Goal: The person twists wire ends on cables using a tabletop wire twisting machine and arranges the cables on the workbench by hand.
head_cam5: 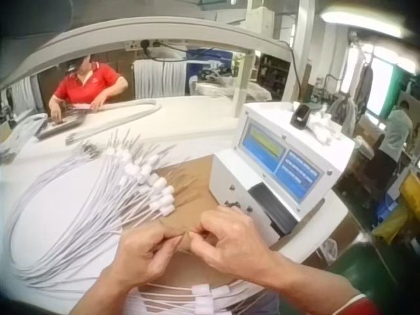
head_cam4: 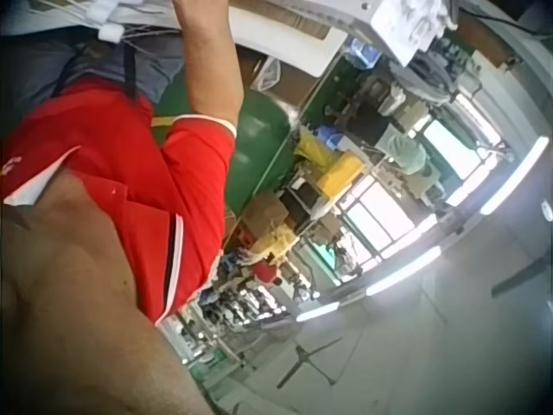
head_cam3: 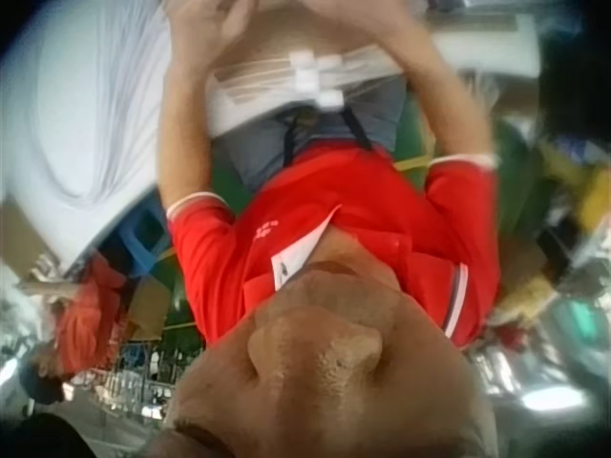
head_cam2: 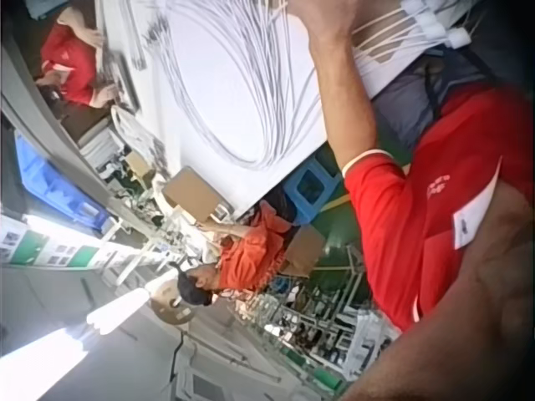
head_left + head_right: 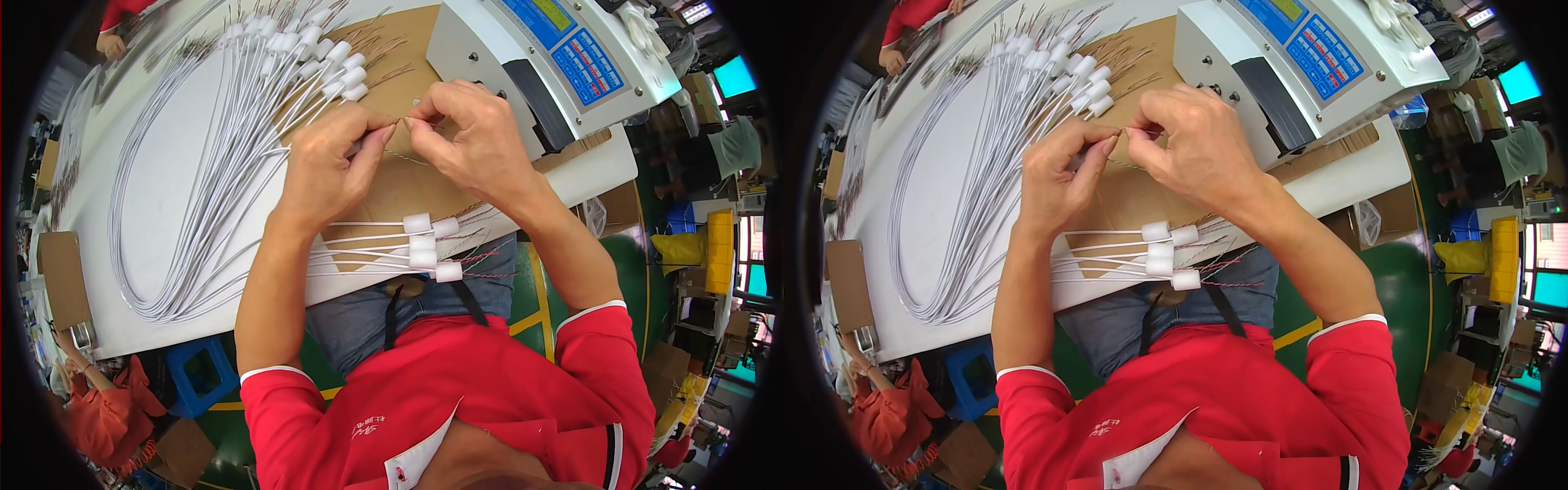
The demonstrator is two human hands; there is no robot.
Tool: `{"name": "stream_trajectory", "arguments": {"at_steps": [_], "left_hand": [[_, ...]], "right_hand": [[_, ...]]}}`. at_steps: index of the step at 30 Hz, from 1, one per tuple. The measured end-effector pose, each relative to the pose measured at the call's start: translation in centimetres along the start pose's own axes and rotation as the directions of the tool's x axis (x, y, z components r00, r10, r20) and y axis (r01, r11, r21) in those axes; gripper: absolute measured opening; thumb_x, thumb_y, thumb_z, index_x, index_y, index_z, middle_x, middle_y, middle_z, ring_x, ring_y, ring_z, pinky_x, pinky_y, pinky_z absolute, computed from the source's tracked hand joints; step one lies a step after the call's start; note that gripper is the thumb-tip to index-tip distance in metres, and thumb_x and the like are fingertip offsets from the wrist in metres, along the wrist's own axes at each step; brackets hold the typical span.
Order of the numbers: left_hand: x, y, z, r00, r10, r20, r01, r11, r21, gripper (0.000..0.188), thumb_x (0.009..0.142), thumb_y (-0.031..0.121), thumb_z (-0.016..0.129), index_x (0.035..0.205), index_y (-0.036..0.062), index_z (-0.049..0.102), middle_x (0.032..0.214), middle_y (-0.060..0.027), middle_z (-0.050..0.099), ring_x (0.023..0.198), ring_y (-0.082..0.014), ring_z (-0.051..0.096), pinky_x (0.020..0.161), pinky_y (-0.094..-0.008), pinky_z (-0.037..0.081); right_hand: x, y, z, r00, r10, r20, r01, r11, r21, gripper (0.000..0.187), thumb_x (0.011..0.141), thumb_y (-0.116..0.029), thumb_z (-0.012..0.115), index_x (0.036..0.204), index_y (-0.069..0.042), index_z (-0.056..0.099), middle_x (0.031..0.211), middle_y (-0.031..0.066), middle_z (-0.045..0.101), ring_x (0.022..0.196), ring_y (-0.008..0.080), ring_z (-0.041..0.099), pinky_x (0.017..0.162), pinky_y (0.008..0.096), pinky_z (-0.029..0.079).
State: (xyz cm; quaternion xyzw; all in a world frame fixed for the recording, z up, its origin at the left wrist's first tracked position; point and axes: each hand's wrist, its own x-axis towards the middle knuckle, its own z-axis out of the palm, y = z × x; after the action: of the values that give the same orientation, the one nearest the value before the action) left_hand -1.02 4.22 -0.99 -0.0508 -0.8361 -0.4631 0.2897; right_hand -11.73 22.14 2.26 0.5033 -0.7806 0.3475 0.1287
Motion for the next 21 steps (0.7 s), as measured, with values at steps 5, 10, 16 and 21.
{"name": "stream_trajectory", "arguments": {"at_steps": [5, 10, 16, 21], "left_hand": [[0.10, -0.22, -0.04, 0.997, 0.021, -0.074, -0.019, 0.999, 0.028, 0.006, 0.090, 0.000, 0.073, 0.096, -0.0003, 0.075, 0.077, -0.0103, 0.067, 0.062, -0.0182, 0.061, 0.057, -0.0295, 0.047], [0.19, -0.16, -0.30, 0.997, 0.008, -0.077, -0.008, 1.000, 0.004, 0.006, 0.090, 0.000, 0.073, 0.096, -0.0002, 0.075, 0.076, -0.0096, 0.067, 0.061, -0.0175, 0.059, 0.056, -0.0296, 0.046], [0.16, -0.36, -0.32, 0.997, 0.023, -0.073, -0.022, 1.000, 0.006, 0.006, 0.090, -0.001, 0.073, 0.095, -0.0004, 0.075, 0.075, -0.0098, 0.066, 0.061, -0.0170, 0.059, 0.056, -0.0294, 0.045], [0.01, -0.07, -0.54, 1.000, 0.013, -0.020, -0.012, 1.000, 0.025, 0.007, 0.092, -0.001, 0.073, 0.099, -0.0013, 0.075, 0.081, -0.0054, 0.070, 0.068, -0.0106, 0.060, 0.061, -0.0260, 0.046]], "right_hand": [[-0.09, 0.19, 0.15, 0.997, 0.083, -0.007, -0.081, 0.982, 0.170, 0.010, 0.086, -0.013, 0.076, 0.087, -0.004, 0.071, 0.078, 0.0103, 0.072, 0.076, 0.0304, 0.069, 0.072, 0.0424, 0.051], [0.02, 0.25, -0.27, 0.999, -0.040, -0.023, 0.042, 0.996, 0.082, 0.008, 0.086, -0.012, 0.077, 0.088, -0.006, 0.072, 0.080, 0.0074, 0.073, 0.079, 0.0268, 0.068, 0.075, 0.0398, 0.049], [0.07, 0.60, 0.35, 0.989, -0.134, -0.058, 0.135, 0.991, 0.005, 0.009, 0.084, -0.012, 0.077, 0.087, -0.007, 0.071, 0.078, 0.0050, 0.070, 0.077, 0.0258, 0.066, 0.074, 0.0394, 0.046], [0.04, 0.34, 0.34, 0.985, -0.159, -0.072, 0.156, 0.987, -0.041, 0.010, 0.082, -0.012, 0.075, 0.082, -0.008, 0.067, 0.075, 0.0046, 0.066, 0.076, 0.0259, 0.063, 0.073, 0.0399, 0.045]]}}
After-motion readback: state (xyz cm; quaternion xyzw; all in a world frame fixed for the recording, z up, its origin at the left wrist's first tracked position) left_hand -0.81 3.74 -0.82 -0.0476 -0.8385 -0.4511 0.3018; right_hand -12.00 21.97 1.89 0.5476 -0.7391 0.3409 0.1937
